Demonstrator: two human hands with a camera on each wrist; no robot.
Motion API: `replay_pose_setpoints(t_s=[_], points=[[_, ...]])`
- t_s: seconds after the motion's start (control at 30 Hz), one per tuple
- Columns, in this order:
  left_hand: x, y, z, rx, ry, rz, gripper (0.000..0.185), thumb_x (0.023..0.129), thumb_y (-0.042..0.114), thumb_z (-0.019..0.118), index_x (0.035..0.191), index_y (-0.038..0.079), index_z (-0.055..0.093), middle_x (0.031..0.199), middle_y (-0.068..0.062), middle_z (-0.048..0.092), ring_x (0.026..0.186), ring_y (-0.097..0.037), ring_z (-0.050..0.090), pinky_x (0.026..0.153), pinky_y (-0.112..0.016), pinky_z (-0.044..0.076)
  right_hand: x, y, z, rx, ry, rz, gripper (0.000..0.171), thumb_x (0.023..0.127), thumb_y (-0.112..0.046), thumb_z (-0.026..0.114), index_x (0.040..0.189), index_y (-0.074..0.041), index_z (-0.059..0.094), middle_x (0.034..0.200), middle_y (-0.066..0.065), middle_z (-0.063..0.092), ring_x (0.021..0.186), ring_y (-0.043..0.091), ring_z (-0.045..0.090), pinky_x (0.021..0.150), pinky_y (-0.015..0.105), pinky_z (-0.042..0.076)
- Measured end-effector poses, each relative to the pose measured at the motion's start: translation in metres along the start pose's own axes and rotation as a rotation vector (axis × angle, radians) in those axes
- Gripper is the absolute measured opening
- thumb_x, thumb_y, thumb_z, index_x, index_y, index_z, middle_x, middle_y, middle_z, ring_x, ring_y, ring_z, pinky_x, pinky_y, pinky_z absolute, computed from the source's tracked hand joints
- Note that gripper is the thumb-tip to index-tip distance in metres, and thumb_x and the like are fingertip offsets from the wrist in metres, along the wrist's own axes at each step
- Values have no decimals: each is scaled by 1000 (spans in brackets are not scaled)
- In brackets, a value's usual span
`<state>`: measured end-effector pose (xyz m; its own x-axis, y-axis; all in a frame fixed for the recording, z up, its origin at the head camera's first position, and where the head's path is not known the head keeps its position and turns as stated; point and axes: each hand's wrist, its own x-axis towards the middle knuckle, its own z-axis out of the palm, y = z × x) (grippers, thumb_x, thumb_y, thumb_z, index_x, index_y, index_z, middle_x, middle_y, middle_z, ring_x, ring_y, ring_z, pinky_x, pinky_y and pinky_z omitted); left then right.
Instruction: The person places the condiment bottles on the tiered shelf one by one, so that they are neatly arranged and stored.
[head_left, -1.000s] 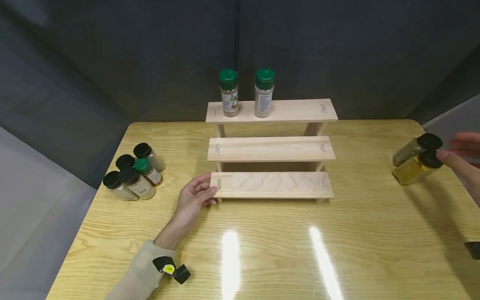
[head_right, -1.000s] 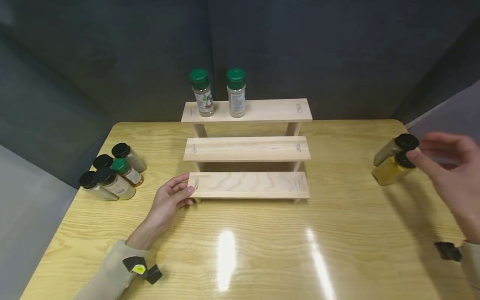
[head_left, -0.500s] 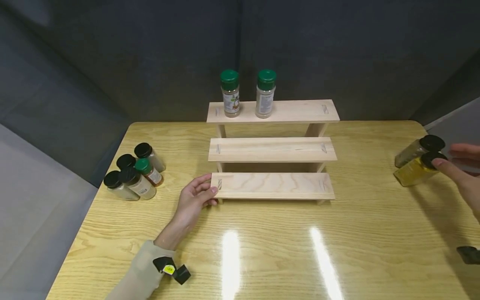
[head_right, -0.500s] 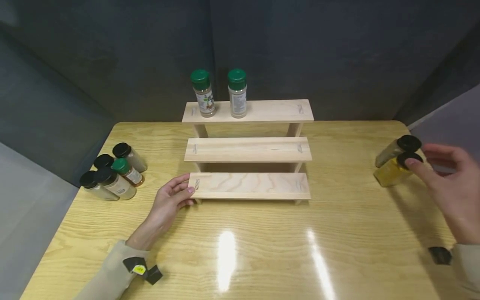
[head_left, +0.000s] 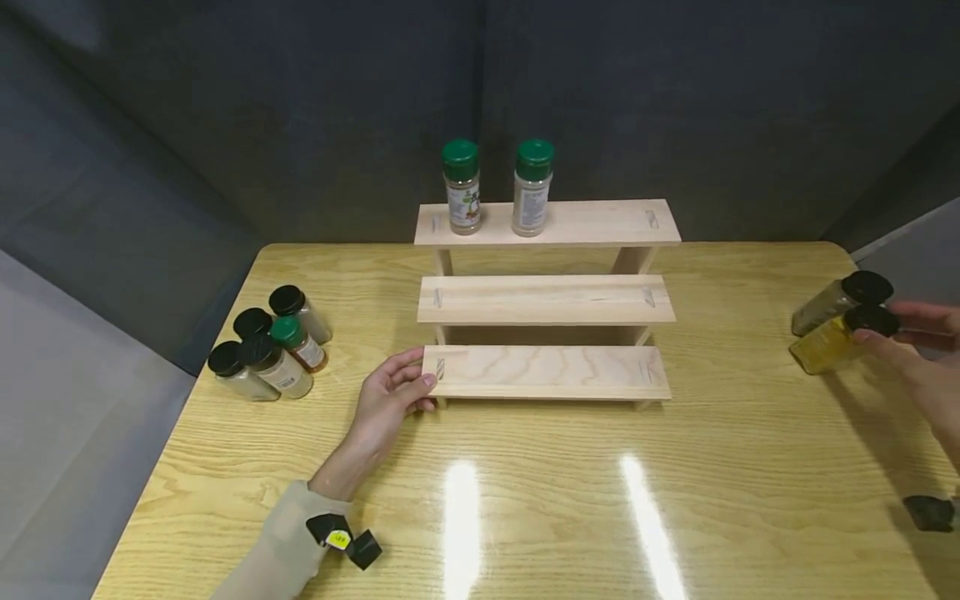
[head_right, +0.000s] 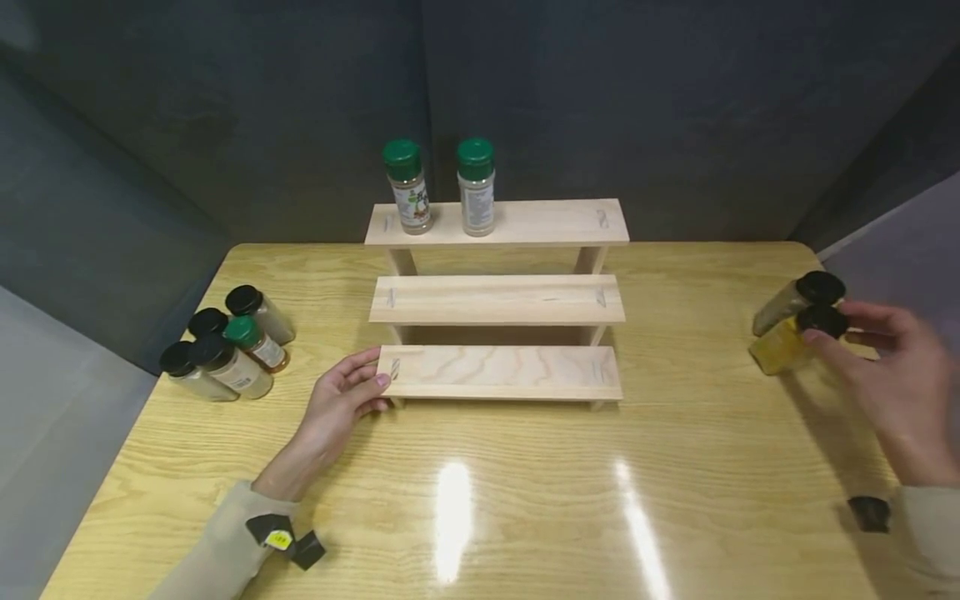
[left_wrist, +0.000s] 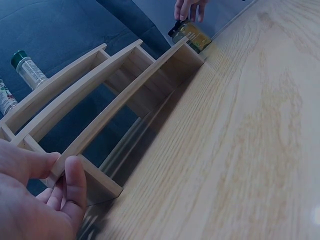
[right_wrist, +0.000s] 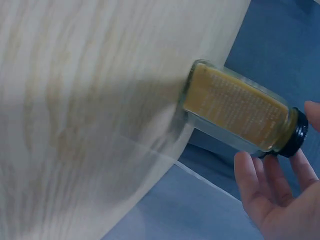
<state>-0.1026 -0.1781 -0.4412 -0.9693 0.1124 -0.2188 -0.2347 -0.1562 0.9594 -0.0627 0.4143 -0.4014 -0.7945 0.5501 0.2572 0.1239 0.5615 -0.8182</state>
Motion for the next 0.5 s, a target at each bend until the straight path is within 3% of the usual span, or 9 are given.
replay_pose_setpoints(t_s=[0.17, 0.4, 0.5], points=[[0, 0, -1, 8, -11, 4, 52, 106, -10, 64, 155, -10, 48, 114, -13, 65, 80, -13, 67, 70, -21, 60, 0, 5, 2, 39, 10, 23, 49, 96, 1, 80, 122, -38, 69, 105, -32, 60, 91, -10, 54, 86, 7, 38], [0, -1, -1, 9, -9, 3, 52, 106, -11, 64, 155, -10, 48, 113, -13, 65, 81, -13, 67, 70, -21, 60, 0, 8, 9, 97, 44, -45, 50, 90, 7, 81, 123, -29, 71, 106, -25, 62, 88, -9, 58, 86, 4, 43], [0, -1, -1, 9, -11, 5, 52, 105, -11, 63, 155, -10, 48, 113, -13, 65, 81, -13, 67, 70, -21, 60, -1, 7, 8, 84, 29, -32, 53, 90, 6, 80, 127, -29, 69, 108, -25, 61, 90, -9, 58, 85, 3, 43]])
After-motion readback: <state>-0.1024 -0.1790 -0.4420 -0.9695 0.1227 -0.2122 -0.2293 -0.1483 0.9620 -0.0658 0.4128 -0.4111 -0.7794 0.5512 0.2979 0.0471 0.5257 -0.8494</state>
